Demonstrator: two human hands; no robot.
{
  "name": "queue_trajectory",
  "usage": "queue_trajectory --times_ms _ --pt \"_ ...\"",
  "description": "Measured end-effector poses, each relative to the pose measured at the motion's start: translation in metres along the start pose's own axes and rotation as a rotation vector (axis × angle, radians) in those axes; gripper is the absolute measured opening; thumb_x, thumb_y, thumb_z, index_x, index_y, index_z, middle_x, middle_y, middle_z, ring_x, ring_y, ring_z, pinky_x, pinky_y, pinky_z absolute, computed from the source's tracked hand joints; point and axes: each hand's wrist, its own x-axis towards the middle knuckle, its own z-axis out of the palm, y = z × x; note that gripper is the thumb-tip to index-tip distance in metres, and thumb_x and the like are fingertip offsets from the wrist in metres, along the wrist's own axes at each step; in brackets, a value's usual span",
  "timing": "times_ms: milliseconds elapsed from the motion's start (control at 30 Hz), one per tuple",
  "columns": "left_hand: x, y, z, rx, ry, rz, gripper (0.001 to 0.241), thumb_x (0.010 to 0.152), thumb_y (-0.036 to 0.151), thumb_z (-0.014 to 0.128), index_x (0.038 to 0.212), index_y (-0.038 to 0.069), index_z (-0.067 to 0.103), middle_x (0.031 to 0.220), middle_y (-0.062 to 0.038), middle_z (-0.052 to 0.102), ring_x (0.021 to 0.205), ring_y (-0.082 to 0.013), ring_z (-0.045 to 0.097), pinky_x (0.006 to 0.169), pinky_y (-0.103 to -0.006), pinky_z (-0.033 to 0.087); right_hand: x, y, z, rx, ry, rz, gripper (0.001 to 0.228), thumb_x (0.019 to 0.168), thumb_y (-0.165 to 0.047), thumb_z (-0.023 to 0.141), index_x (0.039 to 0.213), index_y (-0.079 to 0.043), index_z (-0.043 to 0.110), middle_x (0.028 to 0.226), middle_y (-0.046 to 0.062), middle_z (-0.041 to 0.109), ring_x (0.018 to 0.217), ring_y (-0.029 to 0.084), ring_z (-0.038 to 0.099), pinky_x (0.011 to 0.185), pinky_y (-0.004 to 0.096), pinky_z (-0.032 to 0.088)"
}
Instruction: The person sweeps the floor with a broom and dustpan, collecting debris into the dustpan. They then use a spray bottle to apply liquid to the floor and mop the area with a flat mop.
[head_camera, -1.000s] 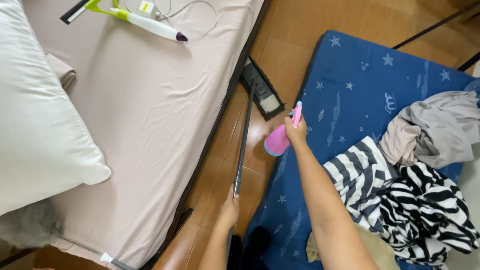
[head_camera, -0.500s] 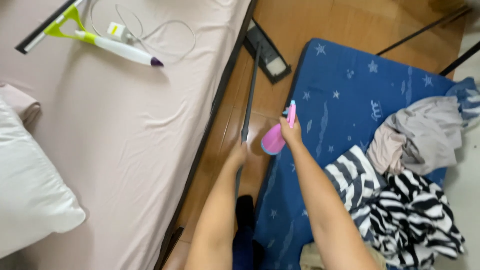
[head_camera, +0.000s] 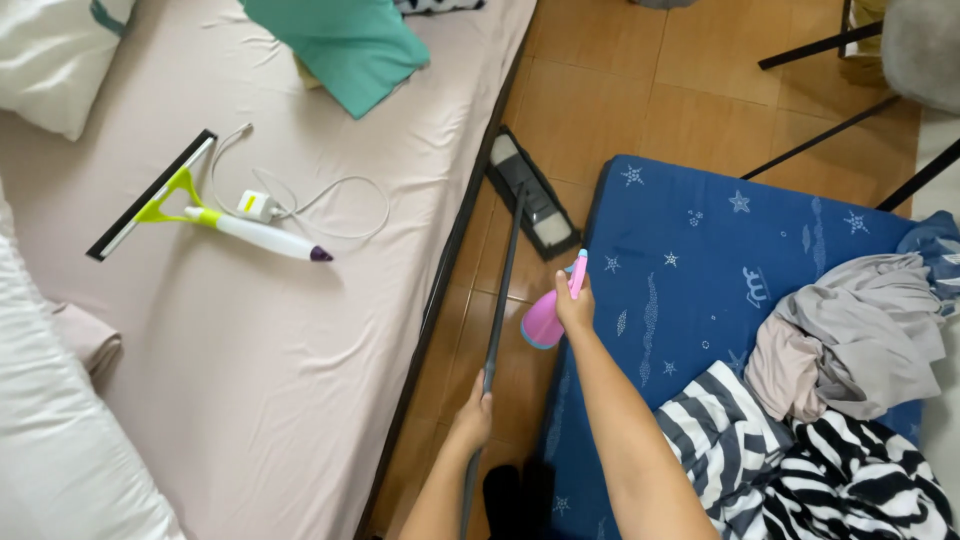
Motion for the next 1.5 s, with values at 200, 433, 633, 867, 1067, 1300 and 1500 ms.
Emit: queue_trajectory --times_ms 200,433,633,867,1067,1300,1500 --pt "0.094 0.102 0.009 -0.333 -0.071 0.021 0.062 0.106 0.034 0.043 0.162 0.049 0.020 0.068 -0.014 0.060 0.042 -0.0221 0.050 0.041 -0.0403 0.048 0.070 -0.009 -0.006 0.106 -0.007 -0.018 0.053 0.095 -0.040 0.067 0.135 -0.006 0.058 0.105 0.008 0.070 0.099 0.021 0.067 0.089 0.036 0.051" --pt "0.214 0.186 0.024 -0.536 0.063 0.226 0.060 0.098 0.009 0.056 0.156 0.023 0.046 0.065 -0.005 0.061 0.042 -0.0150 0.054 0.037 -0.0343 0.046 0.151 -0.026 -0.012 -0.063 -0.011 -0.082 0.061 0.096 -0.043 0.067 0.142 -0.006 0.054 0.108 0.012 0.070 0.101 0.026 0.068 0.090 0.036 0.051" --pt "0.208 0.206 -0.011 -0.732 0.035 0.085 0.059 0.097 0.011 0.060 0.153 0.027 0.047 0.065 -0.002 0.058 0.045 -0.0106 0.049 0.036 -0.0307 0.039 0.193 -0.040 -0.021 -0.019 -0.054 -0.038 0.059 0.096 -0.046 0.065 0.139 -0.006 0.056 0.101 0.009 0.077 0.097 0.024 0.074 0.087 0.036 0.055" --pt "0.264 0.223 -0.022 -0.138 0.341 0.228 0.053 0.094 0.023 0.063 0.147 0.022 0.057 0.098 -0.023 0.068 0.087 -0.0350 0.066 0.076 -0.0443 0.053 0.232 -0.061 -0.050 -0.059 -0.042 -0.051 0.063 0.097 -0.044 0.066 0.146 -0.007 0.052 0.103 0.013 0.073 0.098 0.028 0.071 0.086 0.038 0.054" --pt "0.282 0.323 -0.019 0.078 0.379 0.312 0.053 0.093 0.028 0.061 0.144 0.016 0.057 0.115 -0.031 0.067 0.113 -0.0441 0.066 0.102 -0.0464 0.051 0.262 -0.070 -0.067 0.012 -0.038 0.016 0.063 0.094 -0.047 0.066 0.142 -0.008 0.055 0.103 0.012 0.074 0.098 0.027 0.072 0.087 0.037 0.055" --pt "0.363 0.382 0.040 0.235 0.309 0.514 0.057 0.098 0.026 0.061 0.151 0.009 0.047 0.111 -0.033 0.070 0.105 -0.0466 0.068 0.097 -0.0489 0.053 0.333 -0.050 -0.058 -0.055 0.075 -0.124 0.062 0.095 -0.046 0.071 0.141 -0.008 0.055 0.111 0.013 0.071 0.106 0.029 0.069 0.090 0.039 0.052" --pt "0.363 0.410 0.040 -0.514 -0.153 0.288 0.064 0.097 0.018 0.062 0.158 0.024 0.044 0.070 -0.012 0.059 0.046 -0.0198 0.054 0.039 -0.0392 0.046 0.376 -0.087 -0.028 -0.152 0.114 0.033 0.064 0.094 -0.045 0.067 0.148 -0.015 0.053 0.106 0.012 0.073 0.101 0.029 0.070 0.090 0.039 0.052"
